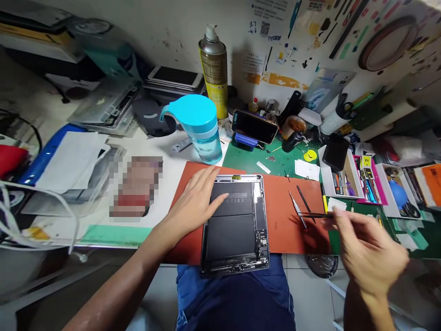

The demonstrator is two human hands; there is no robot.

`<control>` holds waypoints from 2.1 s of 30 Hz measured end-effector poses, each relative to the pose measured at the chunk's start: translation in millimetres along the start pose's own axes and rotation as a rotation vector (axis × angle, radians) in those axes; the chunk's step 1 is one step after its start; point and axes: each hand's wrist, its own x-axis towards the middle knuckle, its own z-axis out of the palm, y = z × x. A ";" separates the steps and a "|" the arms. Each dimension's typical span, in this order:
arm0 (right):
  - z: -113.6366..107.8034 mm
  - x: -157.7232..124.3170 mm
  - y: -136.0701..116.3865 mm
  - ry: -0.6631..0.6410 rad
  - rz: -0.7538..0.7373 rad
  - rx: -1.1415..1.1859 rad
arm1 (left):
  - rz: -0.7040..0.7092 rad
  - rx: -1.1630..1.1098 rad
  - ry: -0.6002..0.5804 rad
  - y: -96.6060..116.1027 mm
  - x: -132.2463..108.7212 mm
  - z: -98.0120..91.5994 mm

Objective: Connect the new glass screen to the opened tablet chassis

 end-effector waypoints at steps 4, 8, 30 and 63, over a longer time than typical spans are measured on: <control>36.8 -0.7 -8.5 -0.135 0.070 0.137 | -0.013 -0.044 -0.037 -1.6 8.7 1.2; 44.9 -7.5 2.5 -0.303 0.158 0.184 | -0.012 -0.072 -0.032 1.3 8.3 -0.9; 144.9 -21.2 -68.2 -0.400 0.860 0.887 | 0.393 0.055 0.184 34.6 -50.1 20.8; 148.3 -24.5 -73.3 -0.344 0.765 0.741 | 0.413 -0.060 0.139 25.9 -47.4 24.0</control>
